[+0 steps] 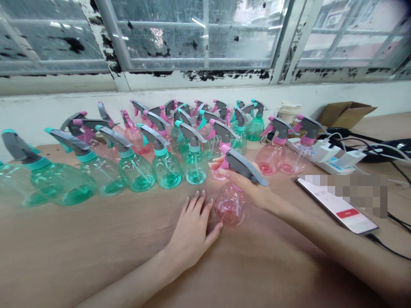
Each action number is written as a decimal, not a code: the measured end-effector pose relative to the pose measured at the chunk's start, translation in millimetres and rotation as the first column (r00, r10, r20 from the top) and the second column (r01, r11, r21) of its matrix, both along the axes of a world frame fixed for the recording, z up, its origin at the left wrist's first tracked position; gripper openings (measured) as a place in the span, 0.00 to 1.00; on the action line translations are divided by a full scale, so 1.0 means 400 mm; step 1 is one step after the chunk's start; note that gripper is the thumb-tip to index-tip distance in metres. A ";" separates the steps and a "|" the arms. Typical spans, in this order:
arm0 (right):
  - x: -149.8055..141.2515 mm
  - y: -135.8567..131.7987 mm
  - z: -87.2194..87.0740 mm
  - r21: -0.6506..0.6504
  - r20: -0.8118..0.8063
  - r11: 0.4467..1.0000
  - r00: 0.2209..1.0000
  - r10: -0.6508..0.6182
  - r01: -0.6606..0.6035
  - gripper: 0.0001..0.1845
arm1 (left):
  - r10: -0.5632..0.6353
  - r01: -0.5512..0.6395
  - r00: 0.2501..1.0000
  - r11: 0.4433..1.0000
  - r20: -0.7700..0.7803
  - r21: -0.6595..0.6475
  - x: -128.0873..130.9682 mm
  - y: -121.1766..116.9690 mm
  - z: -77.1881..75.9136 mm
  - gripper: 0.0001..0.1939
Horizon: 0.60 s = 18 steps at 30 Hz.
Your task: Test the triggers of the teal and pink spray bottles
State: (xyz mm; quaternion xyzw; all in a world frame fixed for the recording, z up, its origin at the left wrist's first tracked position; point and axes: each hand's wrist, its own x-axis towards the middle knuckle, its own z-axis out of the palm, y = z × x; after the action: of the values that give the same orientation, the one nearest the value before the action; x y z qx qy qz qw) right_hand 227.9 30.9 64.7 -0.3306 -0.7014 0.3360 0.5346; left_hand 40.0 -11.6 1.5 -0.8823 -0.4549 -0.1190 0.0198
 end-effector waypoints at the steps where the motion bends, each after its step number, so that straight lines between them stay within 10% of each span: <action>1: 0.000 0.001 0.000 -0.014 -0.020 0.999 0.999 0.033 -0.034 0.14 | -0.002 0.002 1.000 1.000 -0.001 0.003 0.000 0.000 0.000 0.24; 18: 0.001 -0.018 0.017 -0.039 0.013 0.999 1.000 0.010 -0.009 0.13 | -0.006 0.006 1.000 1.000 0.005 0.015 -0.002 0.001 -0.005 0.25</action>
State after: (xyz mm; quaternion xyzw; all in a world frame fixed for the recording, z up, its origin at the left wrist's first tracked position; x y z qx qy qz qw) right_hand 228.4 23.6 71.6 -0.3398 -0.6998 0.3501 0.5218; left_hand 39.3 -11.2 -0.4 -0.8831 -0.4515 -0.1247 0.0249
